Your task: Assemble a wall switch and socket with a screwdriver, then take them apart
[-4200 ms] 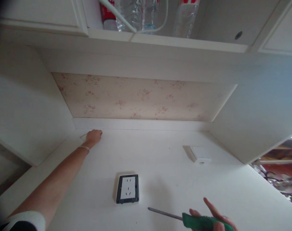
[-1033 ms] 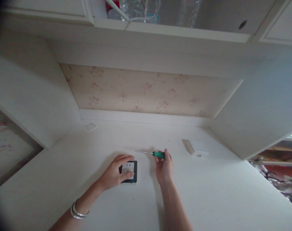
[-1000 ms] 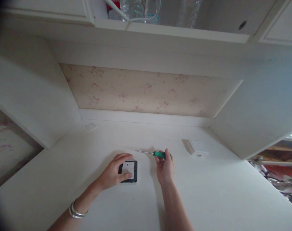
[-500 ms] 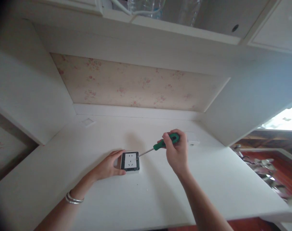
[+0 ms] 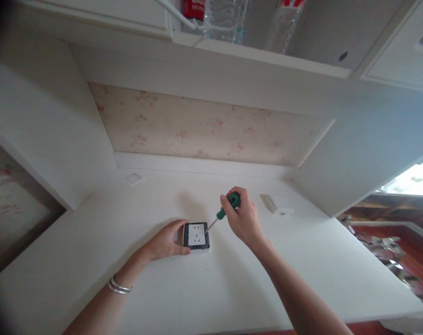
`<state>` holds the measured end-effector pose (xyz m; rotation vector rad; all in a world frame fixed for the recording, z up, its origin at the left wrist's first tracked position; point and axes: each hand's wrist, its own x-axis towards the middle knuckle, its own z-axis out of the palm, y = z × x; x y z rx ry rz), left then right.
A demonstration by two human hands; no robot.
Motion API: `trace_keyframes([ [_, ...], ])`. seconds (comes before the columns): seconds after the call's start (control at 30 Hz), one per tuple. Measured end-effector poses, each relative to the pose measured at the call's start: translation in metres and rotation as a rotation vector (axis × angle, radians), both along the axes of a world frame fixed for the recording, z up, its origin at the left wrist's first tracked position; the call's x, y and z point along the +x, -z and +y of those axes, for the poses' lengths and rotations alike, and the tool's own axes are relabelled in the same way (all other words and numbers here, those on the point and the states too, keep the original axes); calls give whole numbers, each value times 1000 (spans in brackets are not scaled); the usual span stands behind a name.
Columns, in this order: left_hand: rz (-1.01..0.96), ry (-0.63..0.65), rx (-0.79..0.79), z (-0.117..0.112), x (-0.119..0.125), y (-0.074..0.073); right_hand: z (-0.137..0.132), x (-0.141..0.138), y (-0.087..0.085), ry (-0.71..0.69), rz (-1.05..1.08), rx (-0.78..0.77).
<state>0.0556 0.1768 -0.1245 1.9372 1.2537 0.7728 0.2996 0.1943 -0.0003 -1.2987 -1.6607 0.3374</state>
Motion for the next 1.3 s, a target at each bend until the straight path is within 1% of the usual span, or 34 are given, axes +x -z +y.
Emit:
trace_keyframes([
  [0.17, -7, -14, -12, -1, 1, -1, 1, 1, 5, 11, 5, -22],
  [0.4, 0, -2, -23, -2, 1, -6, 2, 1, 6, 3, -52, -19],
  [0.63, -7, -16, -15, -1, 1, -2, 2, -1, 4, -32, -116, 15],
  [0.9, -3, -15, -23, -2, 2, -5, -3, -9, 0, -80, -192, 16],
  [1.13, -14, -5, -4, 0, 1, 0, -9, -13, -11, -230, -282, -63],
  [1.3, -8, -4, -9, -1, 0, -3, -10, -14, -14, -269, -386, -86],
])
